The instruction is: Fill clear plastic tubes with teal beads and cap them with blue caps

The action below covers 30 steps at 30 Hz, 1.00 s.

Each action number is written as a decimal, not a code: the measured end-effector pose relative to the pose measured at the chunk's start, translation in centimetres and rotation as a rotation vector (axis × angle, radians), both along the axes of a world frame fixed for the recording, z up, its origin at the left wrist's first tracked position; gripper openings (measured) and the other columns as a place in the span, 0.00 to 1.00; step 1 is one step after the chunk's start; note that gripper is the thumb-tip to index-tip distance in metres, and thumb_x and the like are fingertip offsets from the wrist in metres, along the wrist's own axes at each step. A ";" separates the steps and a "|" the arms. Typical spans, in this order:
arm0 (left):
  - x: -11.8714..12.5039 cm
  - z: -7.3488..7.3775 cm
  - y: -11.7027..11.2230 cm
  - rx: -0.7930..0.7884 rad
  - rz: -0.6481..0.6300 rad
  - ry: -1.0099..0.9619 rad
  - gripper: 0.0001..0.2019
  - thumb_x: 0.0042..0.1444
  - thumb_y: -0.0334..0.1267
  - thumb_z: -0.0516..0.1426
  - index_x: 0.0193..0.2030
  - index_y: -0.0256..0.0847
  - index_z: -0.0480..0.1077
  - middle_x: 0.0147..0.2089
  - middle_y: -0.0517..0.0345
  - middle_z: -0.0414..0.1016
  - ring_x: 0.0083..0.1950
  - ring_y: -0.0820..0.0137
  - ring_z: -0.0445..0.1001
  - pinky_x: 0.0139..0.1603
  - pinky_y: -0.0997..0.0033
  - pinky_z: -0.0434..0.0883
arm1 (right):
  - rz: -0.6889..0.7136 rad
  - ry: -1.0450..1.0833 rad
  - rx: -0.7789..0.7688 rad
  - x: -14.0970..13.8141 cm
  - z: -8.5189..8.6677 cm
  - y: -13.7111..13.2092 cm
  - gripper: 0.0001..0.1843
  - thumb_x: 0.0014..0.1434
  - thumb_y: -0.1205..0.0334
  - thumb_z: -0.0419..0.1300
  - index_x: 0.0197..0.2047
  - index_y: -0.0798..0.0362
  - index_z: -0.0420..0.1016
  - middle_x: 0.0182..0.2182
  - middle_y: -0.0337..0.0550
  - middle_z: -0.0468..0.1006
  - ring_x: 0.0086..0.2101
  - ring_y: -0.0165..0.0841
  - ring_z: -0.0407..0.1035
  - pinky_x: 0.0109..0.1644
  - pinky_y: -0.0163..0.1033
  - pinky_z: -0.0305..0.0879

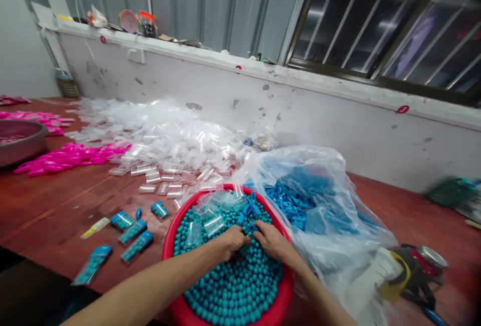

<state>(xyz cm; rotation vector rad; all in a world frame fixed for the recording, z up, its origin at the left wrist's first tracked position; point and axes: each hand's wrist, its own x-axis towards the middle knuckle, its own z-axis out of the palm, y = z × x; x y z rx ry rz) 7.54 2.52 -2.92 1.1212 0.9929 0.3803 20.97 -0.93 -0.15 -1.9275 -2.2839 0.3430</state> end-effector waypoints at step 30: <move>-6.7 2.3 -3.0 0.060 0.066 -0.231 0.17 0.47 0.47 0.54 0.39 0.39 0.59 0.27 0.63 0.69 0.20 0.76 0.69 0.14 0.82 0.56 | -0.049 0.695 -0.074 -2.3 2.1 -3.3 0.16 0.59 0.62 0.46 0.49 0.52 0.67 0.24 0.36 0.73 0.22 0.29 0.65 0.25 0.31 0.60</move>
